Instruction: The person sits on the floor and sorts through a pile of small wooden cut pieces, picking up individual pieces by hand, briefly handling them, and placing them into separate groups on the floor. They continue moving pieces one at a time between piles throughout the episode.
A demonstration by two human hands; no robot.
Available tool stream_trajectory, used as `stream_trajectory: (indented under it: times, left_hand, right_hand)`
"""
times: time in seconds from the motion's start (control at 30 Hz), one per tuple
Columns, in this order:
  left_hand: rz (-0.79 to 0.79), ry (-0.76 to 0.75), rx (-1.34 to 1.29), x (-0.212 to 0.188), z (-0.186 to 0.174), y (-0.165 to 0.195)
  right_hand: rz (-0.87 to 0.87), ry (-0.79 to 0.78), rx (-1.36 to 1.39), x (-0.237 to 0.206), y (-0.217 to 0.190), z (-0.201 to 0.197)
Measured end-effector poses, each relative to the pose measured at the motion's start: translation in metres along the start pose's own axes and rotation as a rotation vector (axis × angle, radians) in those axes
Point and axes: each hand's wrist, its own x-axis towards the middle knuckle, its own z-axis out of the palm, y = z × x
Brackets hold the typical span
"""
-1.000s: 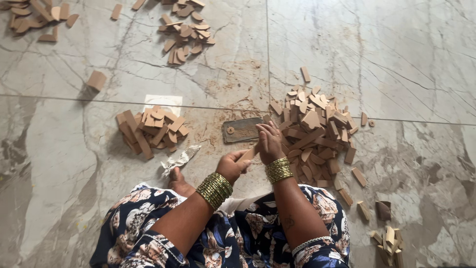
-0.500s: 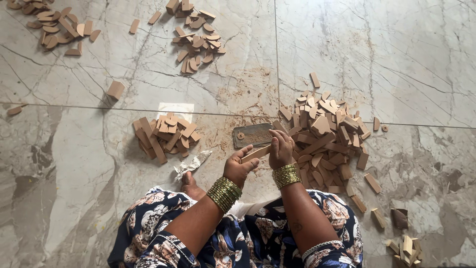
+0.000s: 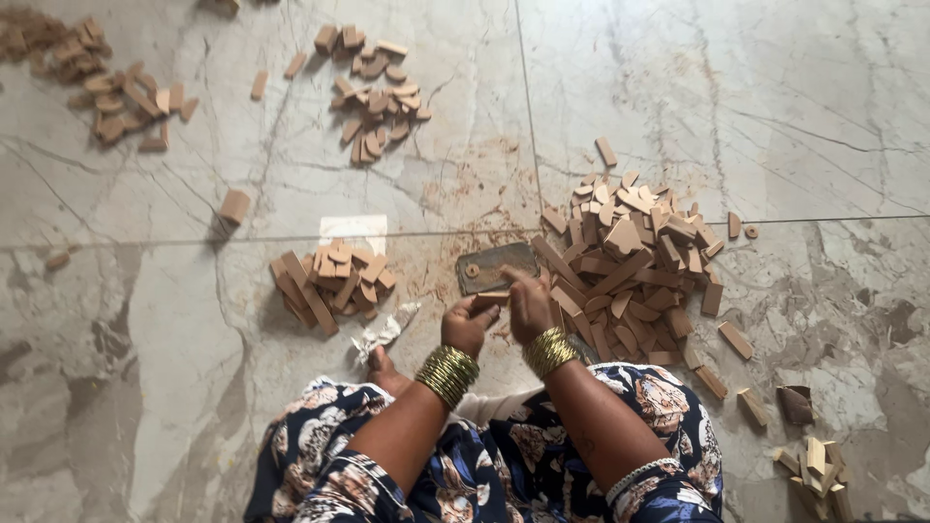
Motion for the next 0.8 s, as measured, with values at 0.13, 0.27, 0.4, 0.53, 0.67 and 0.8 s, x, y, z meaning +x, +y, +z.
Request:
stream_trajectory:
  times: [0.13, 0.27, 0.4, 0.53, 0.67, 0.8]
  left_hand:
    - [-0.041, 0.054, -0.017, 0.003, 0.003, -0.002]
    - [0.004, -0.040, 0.012, 0.004, 0.003, -0.005]
    - [0.183, -0.113, 0.033, 0.000, 0.010, 0.001]
    - [0.086, -0.020, -0.099, -0.008, 0.012, 0.017]
    - [0.133, 0.005, 0.157, -0.020, 0.002, 0.035]
    - [0.272, -0.062, 0.534, -0.019, -0.014, 0.043]
  right_hand:
    - [-0.072, -0.032, -0.143, -0.014, -0.017, 0.007]
    - [-0.127, -0.054, -0.209, -0.026, -0.035, 0.011]
    - [-0.308, -0.042, -0.292, -0.034, -0.035, -0.002]
    - [-0.116, 0.060, -0.408, -0.031, -0.018, -0.034]
    - [-0.122, 0.164, -0.397, -0.022, -0.024, -0.044]
    - [-0.292, 0.068, -0.268, -0.007, -0.071, -0.017]
